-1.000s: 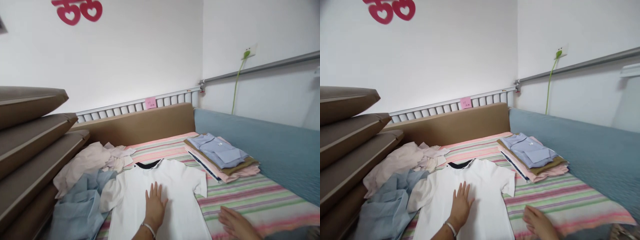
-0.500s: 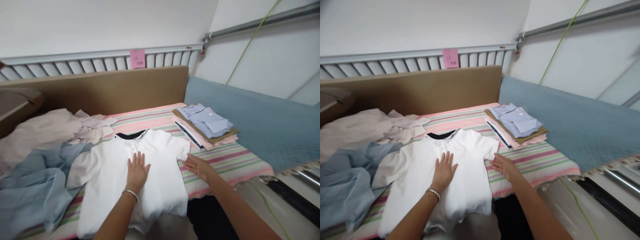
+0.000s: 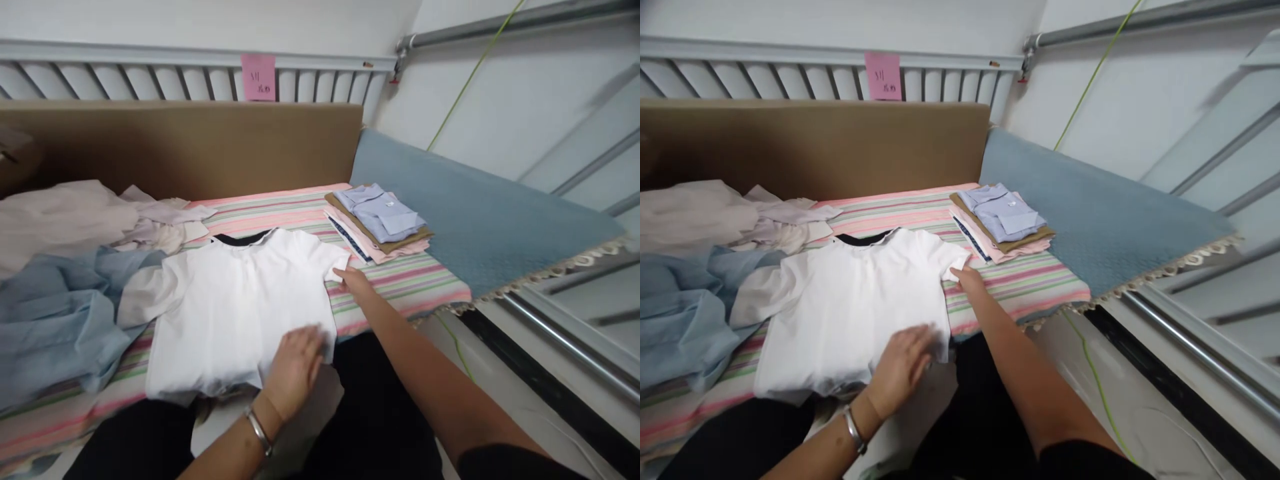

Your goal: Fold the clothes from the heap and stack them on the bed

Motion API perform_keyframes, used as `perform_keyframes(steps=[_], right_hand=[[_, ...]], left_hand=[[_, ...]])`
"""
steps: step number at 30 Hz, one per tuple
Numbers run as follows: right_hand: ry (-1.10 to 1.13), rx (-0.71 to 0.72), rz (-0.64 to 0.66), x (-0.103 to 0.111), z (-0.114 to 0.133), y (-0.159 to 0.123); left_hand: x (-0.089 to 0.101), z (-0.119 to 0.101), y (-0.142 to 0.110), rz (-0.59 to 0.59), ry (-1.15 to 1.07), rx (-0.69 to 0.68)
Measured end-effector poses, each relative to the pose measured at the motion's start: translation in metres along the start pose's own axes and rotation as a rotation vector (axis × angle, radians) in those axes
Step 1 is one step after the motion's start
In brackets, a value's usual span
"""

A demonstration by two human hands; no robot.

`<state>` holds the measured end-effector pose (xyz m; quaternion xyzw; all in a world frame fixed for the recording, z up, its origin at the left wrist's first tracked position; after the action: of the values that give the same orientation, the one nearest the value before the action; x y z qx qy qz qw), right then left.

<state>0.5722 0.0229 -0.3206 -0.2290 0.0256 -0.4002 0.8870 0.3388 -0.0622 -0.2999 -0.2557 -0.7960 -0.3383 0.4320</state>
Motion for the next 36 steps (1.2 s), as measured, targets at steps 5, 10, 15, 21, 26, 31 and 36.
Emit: perform_keyframes(steps=[5, 10, 15, 21, 26, 31, 36], right_hand=[[0.061, -0.045, 0.039, 0.006, -0.006, 0.003], [0.125, -0.107, 0.121, 0.01, -0.008, 0.003], [0.148, -0.157, 0.175, 0.007, -0.01, 0.009], [0.183, -0.16, 0.209, 0.006, -0.018, 0.018], [0.192, -0.155, 0.258, 0.006, -0.019, 0.023], [0.176, -0.137, 0.28, 0.008, -0.018, 0.028], [0.116, -0.053, 0.213, 0.004, -0.01, 0.022]], left_hand=[[-0.051, -0.03, -0.048, 0.212, -0.403, 0.404], [-0.074, 0.001, -0.057, 0.136, -0.532, 0.902], [-0.088, -0.001, -0.03, 0.131, -0.507, 0.999], [-0.119, 0.001, 0.013, 0.2, -0.476, 1.094], [-0.126, 0.004, 0.018, 0.201, -0.388, 1.118], [-0.11, 0.005, 0.013, 0.22, -0.286, 1.037], [-0.083, -0.006, 0.012, 0.254, -0.288, 0.912]])
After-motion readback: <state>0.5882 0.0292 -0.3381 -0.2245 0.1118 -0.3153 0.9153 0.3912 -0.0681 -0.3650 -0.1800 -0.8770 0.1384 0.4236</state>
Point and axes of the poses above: each hand's wrist, its own y-axis towards the middle knuckle, its own x-axis out of the back of the hand, z = x × y, the point moved 6 cm from there along y, towards the middle knuckle, and after that the axes turned 10 degrees about -z, right-handed, at the moved point
